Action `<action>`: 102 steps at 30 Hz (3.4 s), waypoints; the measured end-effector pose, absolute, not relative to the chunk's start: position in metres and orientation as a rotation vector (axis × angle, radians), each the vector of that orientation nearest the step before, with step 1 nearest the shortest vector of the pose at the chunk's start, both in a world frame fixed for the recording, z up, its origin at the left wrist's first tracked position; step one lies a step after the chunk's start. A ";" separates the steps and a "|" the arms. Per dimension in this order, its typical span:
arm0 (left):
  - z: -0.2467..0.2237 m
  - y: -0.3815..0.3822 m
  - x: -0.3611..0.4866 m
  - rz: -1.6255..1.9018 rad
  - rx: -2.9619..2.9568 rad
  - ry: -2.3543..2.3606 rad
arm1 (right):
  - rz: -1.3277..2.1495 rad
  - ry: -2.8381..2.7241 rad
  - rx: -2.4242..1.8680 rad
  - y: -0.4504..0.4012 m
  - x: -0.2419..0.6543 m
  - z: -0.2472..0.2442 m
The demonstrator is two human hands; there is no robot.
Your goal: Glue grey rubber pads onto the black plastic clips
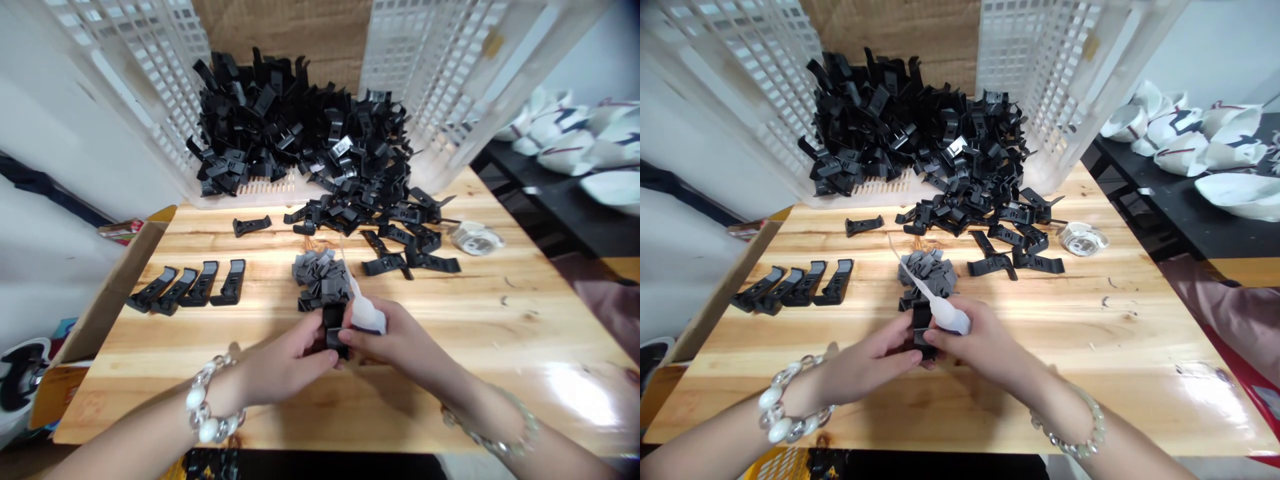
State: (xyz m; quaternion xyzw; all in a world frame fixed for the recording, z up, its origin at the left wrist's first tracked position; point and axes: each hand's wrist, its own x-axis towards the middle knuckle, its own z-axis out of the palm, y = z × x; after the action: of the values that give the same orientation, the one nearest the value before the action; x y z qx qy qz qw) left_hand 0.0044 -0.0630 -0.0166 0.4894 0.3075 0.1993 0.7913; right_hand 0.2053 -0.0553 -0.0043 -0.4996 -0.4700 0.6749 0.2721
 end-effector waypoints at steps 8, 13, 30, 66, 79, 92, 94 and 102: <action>-0.014 -0.062 0.007 0.453 1.023 0.731 | 1.738 -1.365 -1.358 -0.056 0.203 -0.005; -0.011 -0.061 0.008 0.492 0.964 0.783 | 1.721 -1.187 -1.216 -0.056 0.204 -0.004; -0.008 -0.052 0.005 0.528 0.885 0.835 | 1.389 -0.909 -1.168 -0.026 0.233 0.003; -0.012 -0.057 0.005 0.457 0.943 0.810 | 1.074 -0.875 -1.262 -0.023 0.246 0.008; -0.013 -0.057 0.004 0.465 0.950 0.793 | 1.062 -0.896 -1.229 -0.024 0.248 0.009; -0.015 -0.056 0.005 0.466 0.952 0.786 | 1.064 -0.786 -1.269 -0.027 0.246 0.016; -0.016 -0.056 0.004 0.465 0.955 0.787 | 1.059 -0.784 -1.266 -0.027 0.246 0.015; -0.017 -0.056 0.004 0.462 0.947 0.805 | 0.999 -0.811 -1.281 -0.025 0.248 0.011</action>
State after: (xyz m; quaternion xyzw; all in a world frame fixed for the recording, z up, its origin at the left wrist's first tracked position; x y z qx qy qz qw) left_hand 0.0040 -0.0564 -0.0173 0.4395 0.3738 0.2145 0.7881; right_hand 0.2484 -0.0249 0.0113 -0.5561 -0.3521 0.4338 0.6153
